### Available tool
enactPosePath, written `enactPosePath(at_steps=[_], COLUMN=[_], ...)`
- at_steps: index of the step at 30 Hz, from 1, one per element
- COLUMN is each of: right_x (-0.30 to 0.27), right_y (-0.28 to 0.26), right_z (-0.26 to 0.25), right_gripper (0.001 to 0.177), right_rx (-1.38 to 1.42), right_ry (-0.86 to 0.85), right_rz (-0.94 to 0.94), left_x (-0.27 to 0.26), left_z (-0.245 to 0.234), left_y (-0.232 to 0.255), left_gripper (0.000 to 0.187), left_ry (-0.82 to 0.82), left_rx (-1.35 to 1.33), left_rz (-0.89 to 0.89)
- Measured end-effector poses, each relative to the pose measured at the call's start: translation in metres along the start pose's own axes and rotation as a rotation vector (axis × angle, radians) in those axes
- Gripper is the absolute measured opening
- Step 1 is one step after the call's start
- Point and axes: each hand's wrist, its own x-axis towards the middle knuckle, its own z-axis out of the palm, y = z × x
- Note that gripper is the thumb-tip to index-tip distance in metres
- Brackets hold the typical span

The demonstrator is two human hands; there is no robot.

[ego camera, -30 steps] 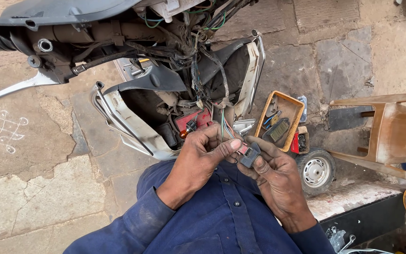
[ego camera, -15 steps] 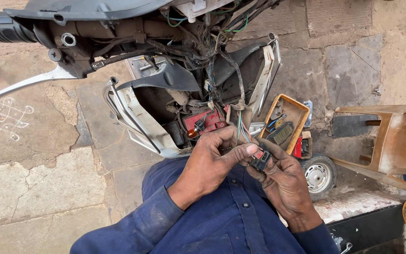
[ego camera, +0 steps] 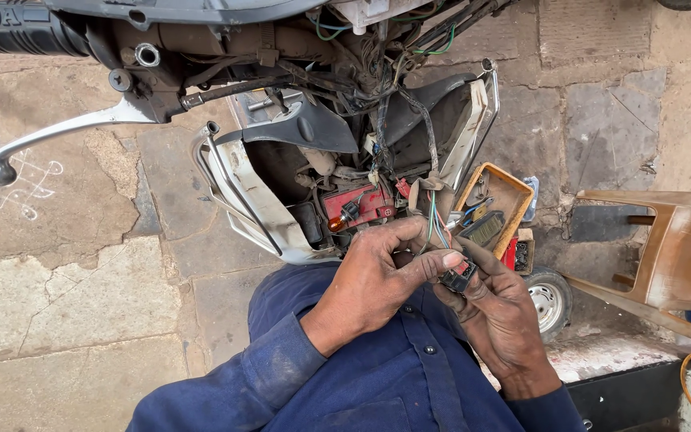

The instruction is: Repairing the electrical wiring and front panel components of a motorcycle.

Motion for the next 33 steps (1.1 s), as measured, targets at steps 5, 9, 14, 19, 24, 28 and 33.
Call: enactPosePath(at_steps=[5, 9, 14, 19, 24, 28, 33], right_x=[-0.001, -0.005, -0.014, -0.017, -0.018, -0.02, -0.021], right_y=[-0.004, -0.005, -0.012, -0.017, -0.015, -0.021, -0.027], right_z=[0.007, 0.003, 0.005, 0.015, 0.022, 0.036, 0.045], right_gripper=[0.05, 0.046, 0.043, 0.043, 0.04, 0.04, 0.043], right_rx=[-0.009, -0.05, -0.153, -0.234, -0.205, -0.233, -0.406], right_ry=[0.018, 0.072, 0.145, 0.2, 0.241, 0.217, 0.298], right_rz=[-0.041, -0.112, -0.169, -0.158, -0.093, -0.047, -0.035], left_x=[0.0, -0.001, 0.001, 0.001, 0.0, 0.0, 0.004], left_z=[-0.002, -0.003, -0.005, -0.004, -0.006, -0.007, -0.012], left_y=[0.007, 0.004, -0.002, 0.005, 0.001, -0.009, -0.027], left_gripper=[0.025, 0.025, 0.029, 0.025, 0.028, 0.028, 0.021], left_ry=[0.04, 0.091, 0.143, 0.13, 0.121, 0.072, -0.047], left_rx=[0.101, 0.166, 0.302, 0.235, 0.293, 0.245, 0.005], left_rz=[0.028, 0.092, 0.186, 0.169, 0.058, 0.015, -0.016])
